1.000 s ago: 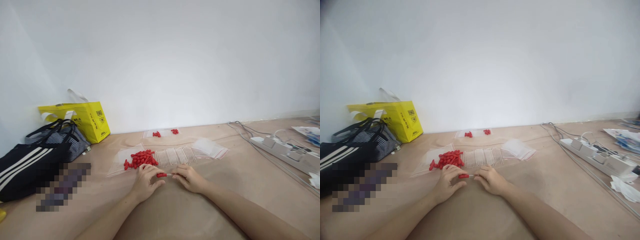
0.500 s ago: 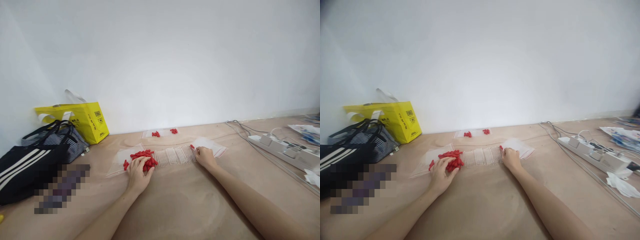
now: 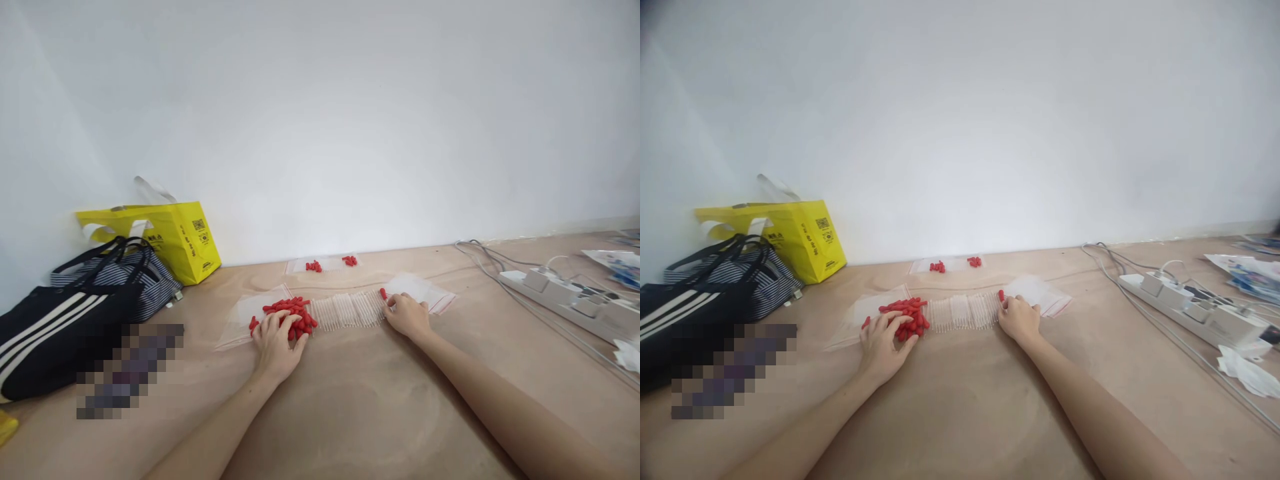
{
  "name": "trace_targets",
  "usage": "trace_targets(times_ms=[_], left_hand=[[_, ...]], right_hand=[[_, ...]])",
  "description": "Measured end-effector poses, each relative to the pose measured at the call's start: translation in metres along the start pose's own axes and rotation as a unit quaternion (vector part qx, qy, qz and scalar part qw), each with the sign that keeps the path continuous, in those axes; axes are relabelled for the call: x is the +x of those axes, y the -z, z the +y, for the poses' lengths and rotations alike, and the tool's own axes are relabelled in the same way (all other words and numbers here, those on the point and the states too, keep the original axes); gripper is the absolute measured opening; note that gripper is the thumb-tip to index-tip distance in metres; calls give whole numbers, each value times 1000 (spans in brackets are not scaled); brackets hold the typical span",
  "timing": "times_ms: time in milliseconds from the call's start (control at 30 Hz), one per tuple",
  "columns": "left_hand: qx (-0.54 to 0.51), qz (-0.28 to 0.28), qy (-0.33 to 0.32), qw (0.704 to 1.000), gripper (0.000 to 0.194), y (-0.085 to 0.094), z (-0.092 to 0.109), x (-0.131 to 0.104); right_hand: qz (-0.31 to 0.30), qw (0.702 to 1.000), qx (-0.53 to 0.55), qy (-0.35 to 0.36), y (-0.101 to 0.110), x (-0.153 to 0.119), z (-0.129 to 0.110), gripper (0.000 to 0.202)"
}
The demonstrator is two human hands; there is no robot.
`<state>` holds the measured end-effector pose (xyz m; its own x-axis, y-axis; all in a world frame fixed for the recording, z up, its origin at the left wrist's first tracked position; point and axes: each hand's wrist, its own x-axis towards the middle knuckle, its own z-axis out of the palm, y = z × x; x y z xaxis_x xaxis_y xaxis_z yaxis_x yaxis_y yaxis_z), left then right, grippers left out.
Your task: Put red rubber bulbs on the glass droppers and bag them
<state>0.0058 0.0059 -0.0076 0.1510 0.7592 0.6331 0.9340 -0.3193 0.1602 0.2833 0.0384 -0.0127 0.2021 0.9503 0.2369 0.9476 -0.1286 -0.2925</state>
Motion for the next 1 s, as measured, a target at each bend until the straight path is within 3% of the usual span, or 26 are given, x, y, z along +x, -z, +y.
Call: trace_targets(times_ms=[133, 367, 567, 767, 900, 1000], left_hand=[[39, 10, -43, 998, 20, -1, 4, 7], [48, -55, -135, 988, 15, -5, 9, 23], [23, -42, -154, 987, 9, -12, 8, 26], [-22, -20, -179, 983, 18, -9, 10, 22], [-99, -62, -222, 968, 21, 0, 12, 9], [-173, -143, -245, 943, 22, 8, 13, -2]], right_hand=[[-13, 1000, -7, -10, 1, 1, -3, 26], [-48, 998, -25, -21, 1, 3, -6, 26], [-63, 997, -17, -39, -1, 5, -7, 26], [-56, 998, 2, -33, 1, 5, -8, 28], [-35, 999, 35, -2, 0, 0, -10, 27], [6, 988, 114, 106, -3, -9, -11, 21]])
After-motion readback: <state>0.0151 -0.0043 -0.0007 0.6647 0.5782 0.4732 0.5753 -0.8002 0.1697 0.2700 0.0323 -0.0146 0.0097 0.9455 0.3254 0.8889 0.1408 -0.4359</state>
